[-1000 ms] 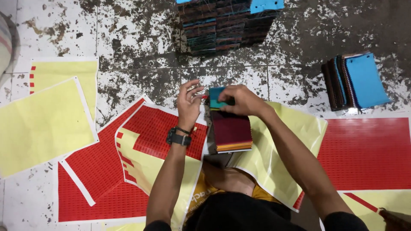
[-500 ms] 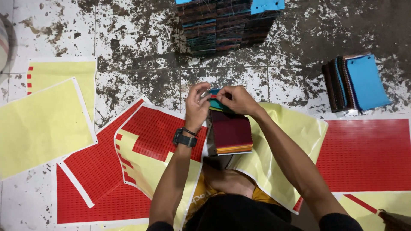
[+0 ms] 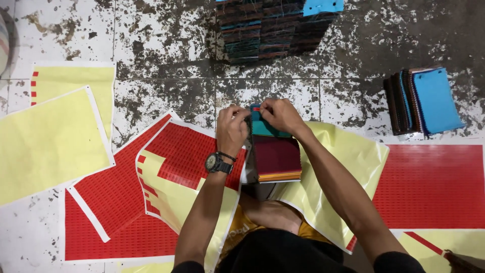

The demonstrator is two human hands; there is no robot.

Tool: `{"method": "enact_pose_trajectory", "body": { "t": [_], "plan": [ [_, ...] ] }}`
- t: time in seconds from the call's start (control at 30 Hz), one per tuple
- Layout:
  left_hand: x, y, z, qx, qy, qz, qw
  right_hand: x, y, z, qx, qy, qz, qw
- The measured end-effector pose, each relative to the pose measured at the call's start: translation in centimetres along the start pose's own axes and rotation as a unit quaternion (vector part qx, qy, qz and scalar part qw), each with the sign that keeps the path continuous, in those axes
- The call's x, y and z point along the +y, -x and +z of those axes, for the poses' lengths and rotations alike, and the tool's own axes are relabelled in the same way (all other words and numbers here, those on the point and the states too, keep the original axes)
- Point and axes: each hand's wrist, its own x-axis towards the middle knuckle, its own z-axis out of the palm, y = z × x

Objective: The person sits on the floor and assembles spiral-bound notebooks by hand. They peel red adhesive strips from yellow backing sheets and apply them to the spines of various colored notebooks, stacking the finished items.

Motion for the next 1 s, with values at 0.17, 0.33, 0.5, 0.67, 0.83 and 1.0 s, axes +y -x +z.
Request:
{"method": "enact_pose_trajectory", "body": {
  "t": [0.17, 0.33, 0.5, 0.67, 0.83, 1.0],
  "plan": [
    [-0.5, -0.3, 2.0, -0.009, -0.084, 0.055, 0.995, 0.5, -0.4, 0.8, -0.004, 0.033, 0.02, 0.999],
    [0.5, -0.6, 1.2, -0.018, -0.172, 0.075, 0.982, -1.4, 0.0, 0.0, 0.026, 0.071, 0.027, 0.997],
    [1.4, -0.9, 0.1, -0.053, -0.173, 0.046, 0.983, 0.7, -0.4, 0.2, 0.124, 0.283, -0.101, 0.946],
    [0.9, -0.3, -0.2, -0.045, 0.032, -0.068, 0.996, 2.5, 0.1, 0.9, 0.225, 0.298, -0.215, 0.902],
    [2.2, -0.9, -1.2, 0.03, 0.206, -0.2, 0.958, 2.0, 0.6, 0.8, 0.3, 0.301, -0.284, 0.86],
    [2.6, -2.2, -1.5, 0.015, 0.316, -0.292, 0.903, -1.5, 3.1, -2.6, -0.04, 0.021, -0.136, 0.99]
  ]
}}
